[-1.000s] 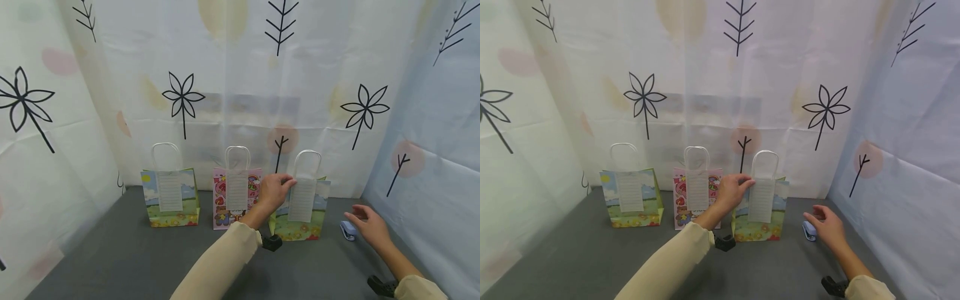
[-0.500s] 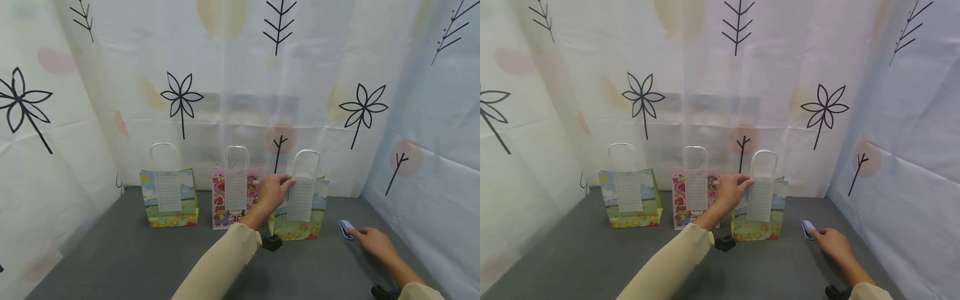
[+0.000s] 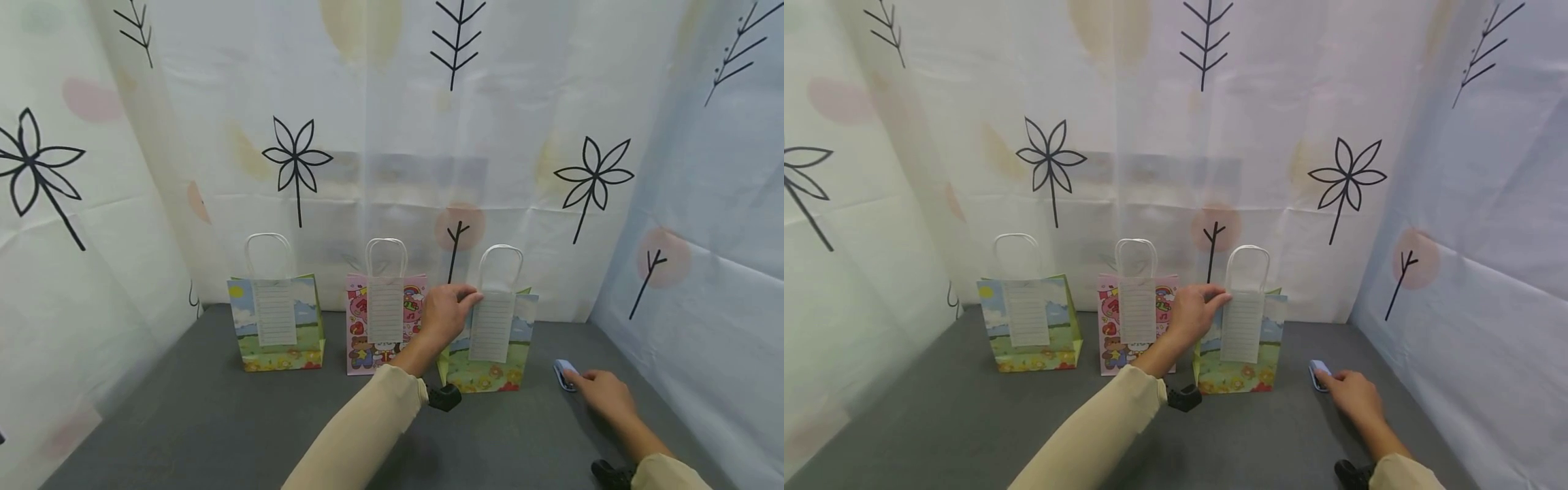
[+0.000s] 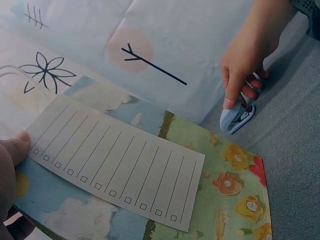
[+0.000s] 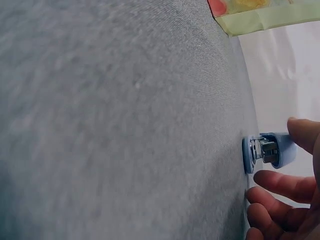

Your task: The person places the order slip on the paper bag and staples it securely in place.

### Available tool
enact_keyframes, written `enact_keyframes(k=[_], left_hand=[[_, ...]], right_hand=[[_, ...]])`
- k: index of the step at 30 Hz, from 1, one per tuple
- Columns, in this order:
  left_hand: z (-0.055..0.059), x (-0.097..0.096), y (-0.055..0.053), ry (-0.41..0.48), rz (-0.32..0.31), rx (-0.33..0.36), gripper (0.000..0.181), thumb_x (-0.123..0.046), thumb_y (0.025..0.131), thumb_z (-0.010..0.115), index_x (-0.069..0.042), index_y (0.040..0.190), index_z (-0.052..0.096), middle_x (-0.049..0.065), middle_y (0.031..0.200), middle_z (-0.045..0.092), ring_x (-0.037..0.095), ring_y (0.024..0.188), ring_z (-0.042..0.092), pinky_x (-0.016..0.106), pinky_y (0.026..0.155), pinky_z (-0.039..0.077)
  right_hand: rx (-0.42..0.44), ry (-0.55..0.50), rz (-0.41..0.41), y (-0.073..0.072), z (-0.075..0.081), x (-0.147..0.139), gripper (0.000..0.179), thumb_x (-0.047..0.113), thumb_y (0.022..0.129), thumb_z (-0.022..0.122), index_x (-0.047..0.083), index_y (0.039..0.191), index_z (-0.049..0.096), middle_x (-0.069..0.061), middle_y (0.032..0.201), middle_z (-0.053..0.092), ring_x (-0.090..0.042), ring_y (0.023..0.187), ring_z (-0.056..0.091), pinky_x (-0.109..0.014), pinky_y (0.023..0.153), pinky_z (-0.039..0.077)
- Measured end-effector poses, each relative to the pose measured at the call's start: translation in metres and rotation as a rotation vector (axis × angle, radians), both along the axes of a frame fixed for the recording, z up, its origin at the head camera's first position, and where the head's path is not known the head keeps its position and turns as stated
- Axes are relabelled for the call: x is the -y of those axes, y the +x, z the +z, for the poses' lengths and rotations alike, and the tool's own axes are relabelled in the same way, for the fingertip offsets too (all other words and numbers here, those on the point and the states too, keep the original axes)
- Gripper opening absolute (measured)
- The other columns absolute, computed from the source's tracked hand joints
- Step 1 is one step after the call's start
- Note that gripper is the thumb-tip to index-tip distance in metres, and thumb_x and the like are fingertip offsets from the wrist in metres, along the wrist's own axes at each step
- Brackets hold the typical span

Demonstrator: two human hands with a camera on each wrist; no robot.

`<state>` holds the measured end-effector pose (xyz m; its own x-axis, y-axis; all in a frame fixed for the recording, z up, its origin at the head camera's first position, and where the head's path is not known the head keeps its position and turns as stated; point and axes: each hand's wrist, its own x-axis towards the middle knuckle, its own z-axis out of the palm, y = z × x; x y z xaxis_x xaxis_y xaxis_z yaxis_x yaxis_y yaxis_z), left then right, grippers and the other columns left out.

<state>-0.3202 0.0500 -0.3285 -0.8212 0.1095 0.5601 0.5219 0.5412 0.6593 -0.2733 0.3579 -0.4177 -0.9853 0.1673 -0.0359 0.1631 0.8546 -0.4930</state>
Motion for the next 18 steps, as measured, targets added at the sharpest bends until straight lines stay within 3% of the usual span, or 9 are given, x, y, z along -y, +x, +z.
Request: enact_keyframes(k=[5, 13, 18], left_hand=[[0.000, 0.000, 0.000, -0.006, 0.001, -0.011, 0.020, -0.036, 0.091, 0.068, -0.018, 0.097, 0.078, -0.009, 0.092, 0.072, 0.001, 0.075, 0.059, 0.023, 0.067, 0.047], [0.001, 0.000, 0.001, 0.003, -0.001, 0.008, 0.020, -0.034, 0.091, 0.068, -0.018, 0.097, 0.078, -0.008, 0.093, 0.072, 0.002, 0.076, 0.059, 0.023, 0.067, 0.047], [0.001, 0.000, 0.001, 0.005, -0.010, 0.023, 0.021, -0.035, 0.091, 0.068, -0.018, 0.099, 0.078, -0.009, 0.093, 0.072, 0.002, 0.076, 0.058, 0.022, 0.067, 0.047]], right_hand=[[-0.041, -0.021, -0.007, -0.005, 0.001, 0.004, 0.062, 0.048, 0.095, 0.054, -0.013, 0.102, 0.064, -0.017, 0.085, 0.063, -0.026, 0.074, 0.054, -0.037, 0.061, 0.040], [-0.062, -0.011, 0.040, -0.005, 0.008, 0.013, 0.054, 0.036, 0.093, 0.062, -0.016, 0.107, 0.060, -0.031, 0.101, 0.061, -0.037, 0.086, 0.058, -0.049, 0.073, 0.044], [-0.074, -0.011, 0.086, -0.004, 0.011, 0.018, 0.044, 0.027, 0.091, 0.065, -0.015, 0.103, 0.060, -0.029, 0.097, 0.062, -0.035, 0.084, 0.059, -0.048, 0.072, 0.045]])
